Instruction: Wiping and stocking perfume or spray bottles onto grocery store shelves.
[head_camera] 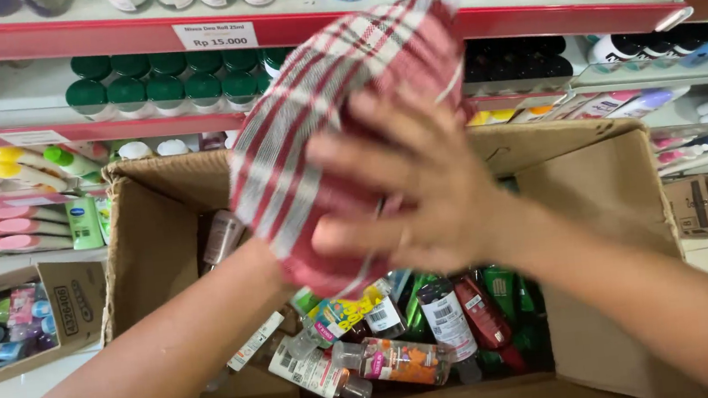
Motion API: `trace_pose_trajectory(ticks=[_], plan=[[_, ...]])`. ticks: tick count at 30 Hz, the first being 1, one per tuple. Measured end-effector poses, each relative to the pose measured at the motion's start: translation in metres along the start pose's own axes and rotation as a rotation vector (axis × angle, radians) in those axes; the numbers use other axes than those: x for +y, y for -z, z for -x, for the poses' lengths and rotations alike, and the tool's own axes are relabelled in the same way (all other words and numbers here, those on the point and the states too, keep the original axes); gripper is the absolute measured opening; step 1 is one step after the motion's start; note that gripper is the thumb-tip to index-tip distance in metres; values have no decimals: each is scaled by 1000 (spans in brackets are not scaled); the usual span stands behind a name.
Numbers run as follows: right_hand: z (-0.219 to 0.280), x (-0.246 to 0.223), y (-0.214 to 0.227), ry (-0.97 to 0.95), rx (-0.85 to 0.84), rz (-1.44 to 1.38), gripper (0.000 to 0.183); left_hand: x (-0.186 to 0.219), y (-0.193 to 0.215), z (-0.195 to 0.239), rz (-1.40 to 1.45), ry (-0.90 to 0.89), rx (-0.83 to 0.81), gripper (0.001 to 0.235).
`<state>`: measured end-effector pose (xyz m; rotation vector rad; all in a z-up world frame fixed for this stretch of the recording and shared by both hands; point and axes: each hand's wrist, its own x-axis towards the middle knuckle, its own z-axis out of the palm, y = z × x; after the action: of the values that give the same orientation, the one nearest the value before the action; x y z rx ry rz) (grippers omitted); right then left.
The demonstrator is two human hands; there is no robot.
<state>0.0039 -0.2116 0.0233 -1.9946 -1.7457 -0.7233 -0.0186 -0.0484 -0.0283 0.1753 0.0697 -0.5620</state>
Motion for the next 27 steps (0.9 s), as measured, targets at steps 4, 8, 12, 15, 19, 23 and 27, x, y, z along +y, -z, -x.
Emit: trace_pose_trajectory(ticks=[4,8,12,15,19,23,27], plan=[[5,32,24,-200,26,-59,46,2,-14,0,-412,-66,21,50],[6,28,27,-437,178,-103,36,2,-34,1,-588,-147,8,39],[17,-9,5,-95,-47,-84,52,3,-40,9,-466,-173,76,39],[-6,-18,17,-132,-69,-49,60,2,-59,10,-281,86,296,50],[-8,19,32,-293,71,-13,47,-6,-38,0,-542,-187,157,34],[1,5,21,-335,148,-145,49,-15,-30,-1,-401,-210,62,36],[3,-25,14,-30,-15,-70,48,-6,-36,11,-167,-92,84,45]])
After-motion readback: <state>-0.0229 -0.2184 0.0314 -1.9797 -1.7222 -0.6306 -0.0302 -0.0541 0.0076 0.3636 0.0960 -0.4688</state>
